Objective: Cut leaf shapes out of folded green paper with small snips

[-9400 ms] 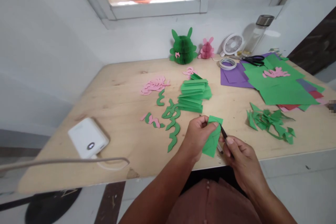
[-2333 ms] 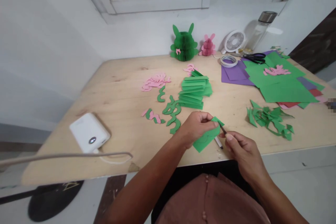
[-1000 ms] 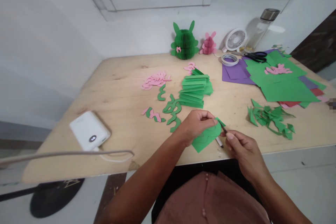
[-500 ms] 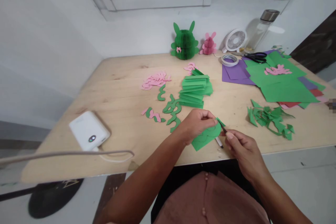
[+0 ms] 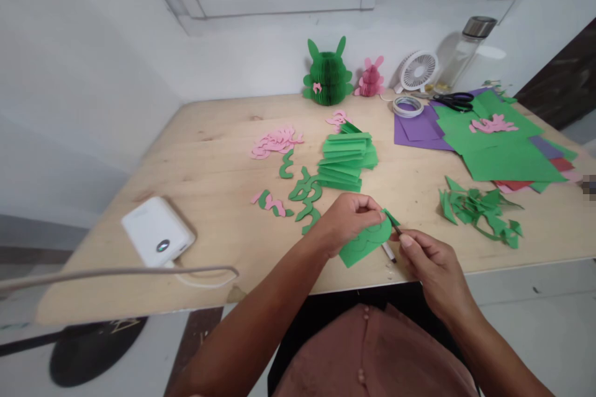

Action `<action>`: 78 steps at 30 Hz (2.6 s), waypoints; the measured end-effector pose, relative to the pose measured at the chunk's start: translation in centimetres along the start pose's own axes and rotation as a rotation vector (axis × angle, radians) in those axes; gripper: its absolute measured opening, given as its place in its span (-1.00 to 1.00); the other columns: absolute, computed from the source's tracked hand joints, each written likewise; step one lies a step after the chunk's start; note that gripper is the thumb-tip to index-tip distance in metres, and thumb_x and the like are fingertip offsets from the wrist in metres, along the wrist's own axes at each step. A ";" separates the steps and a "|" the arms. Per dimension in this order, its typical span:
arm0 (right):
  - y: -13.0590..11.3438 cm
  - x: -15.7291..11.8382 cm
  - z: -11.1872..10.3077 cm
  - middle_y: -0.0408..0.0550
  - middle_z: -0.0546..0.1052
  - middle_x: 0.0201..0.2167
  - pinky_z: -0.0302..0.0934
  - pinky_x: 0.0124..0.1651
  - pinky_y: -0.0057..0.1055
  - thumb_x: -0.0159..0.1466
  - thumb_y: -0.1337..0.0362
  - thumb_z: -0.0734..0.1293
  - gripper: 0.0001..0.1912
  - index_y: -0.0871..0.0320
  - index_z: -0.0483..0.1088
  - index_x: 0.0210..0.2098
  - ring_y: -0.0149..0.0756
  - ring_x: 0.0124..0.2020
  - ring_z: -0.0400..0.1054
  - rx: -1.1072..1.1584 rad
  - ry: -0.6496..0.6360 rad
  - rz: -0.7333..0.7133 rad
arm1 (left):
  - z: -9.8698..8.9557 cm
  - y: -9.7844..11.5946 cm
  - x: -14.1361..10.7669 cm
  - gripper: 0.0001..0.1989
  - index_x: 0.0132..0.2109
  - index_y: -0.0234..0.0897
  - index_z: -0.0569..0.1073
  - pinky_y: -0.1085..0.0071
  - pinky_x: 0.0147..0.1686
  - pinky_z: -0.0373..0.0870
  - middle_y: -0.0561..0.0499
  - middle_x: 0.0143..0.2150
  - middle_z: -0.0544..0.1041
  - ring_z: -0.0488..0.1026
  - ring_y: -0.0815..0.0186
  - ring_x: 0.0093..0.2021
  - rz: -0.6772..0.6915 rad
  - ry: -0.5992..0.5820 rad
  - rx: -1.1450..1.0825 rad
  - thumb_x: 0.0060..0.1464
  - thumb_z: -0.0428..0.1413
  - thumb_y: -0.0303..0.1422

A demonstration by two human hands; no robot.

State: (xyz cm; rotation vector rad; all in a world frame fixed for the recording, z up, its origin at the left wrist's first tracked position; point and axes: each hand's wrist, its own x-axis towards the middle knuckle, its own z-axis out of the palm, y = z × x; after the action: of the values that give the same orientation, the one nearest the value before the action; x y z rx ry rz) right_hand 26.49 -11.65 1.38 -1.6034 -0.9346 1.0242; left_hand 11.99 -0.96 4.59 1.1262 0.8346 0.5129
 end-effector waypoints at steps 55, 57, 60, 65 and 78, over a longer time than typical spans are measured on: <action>-0.5 -0.5 0.6 -0.26 0.15 -0.64 -0.29 -0.63 -0.55 0.18 0.02 0.38 -0.67 0.20 0.49 -0.32 -0.54 -0.63 -0.13 0.368 -0.012 0.085 | 1.5 -1.8 -1.3 -0.79 -0.48 -0.34 0.45 0.51 -0.48 0.15 0.11 -0.56 0.38 0.24 0.48 -0.54 0.075 0.231 -0.336 -0.20 0.28 -0.29; -0.6 -0.6 0.5 -0.27 0.14 -0.65 -0.29 -0.63 -0.55 0.15 0.02 0.41 -0.67 0.20 0.49 -0.32 -0.54 -0.64 -0.14 0.369 0.003 0.092 | 1.5 -1.9 -1.4 -0.78 -0.49 -0.34 0.45 0.52 -0.48 0.17 0.10 -0.56 0.39 0.25 0.48 -0.54 0.076 0.257 -0.374 -0.22 0.29 -0.29; -0.9 -0.6 1.0 -0.27 0.20 -0.64 -0.23 -0.64 -0.57 0.07 0.06 0.47 -0.66 0.18 0.50 -0.28 -0.55 -0.64 -0.10 0.337 0.035 0.072 | 1.8 -1.9 -1.5 -0.76 -0.47 -0.33 0.44 0.51 -0.47 0.20 0.10 -0.55 0.40 0.28 0.47 -0.54 0.061 0.267 -0.442 -0.23 0.30 -0.28; -1.5 -0.3 2.3 -0.17 0.40 -0.54 0.01 -0.56 -0.54 0.02 0.11 0.49 -0.72 0.17 0.48 -0.39 -0.48 -0.58 0.13 0.272 0.036 0.054 | 2.6 -2.1 -1.7 -0.74 -0.43 -0.33 0.43 0.50 -0.43 0.24 0.08 -0.49 0.42 0.31 0.46 -0.50 0.059 0.309 -0.545 -0.22 0.30 -0.28; -3.2 1.5 0.8 -0.22 0.34 -0.61 0.00 -0.54 -0.51 0.05 0.17 0.46 -0.80 0.18 0.45 -0.49 -0.48 -0.59 0.09 0.081 -0.086 -0.002 | 1.5 -2.8 -2.7 -0.85 -0.42 -0.36 0.50 0.48 -0.46 0.25 0.01 -0.50 0.48 0.33 0.43 -0.52 0.096 0.189 -0.277 -0.14 0.24 -0.34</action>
State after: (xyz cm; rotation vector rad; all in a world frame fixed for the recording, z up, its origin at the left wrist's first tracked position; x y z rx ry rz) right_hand 25.98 -9.24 4.08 -1.5014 -0.9407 1.1233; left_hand 11.38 -4.85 3.12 0.8737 0.8453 0.7995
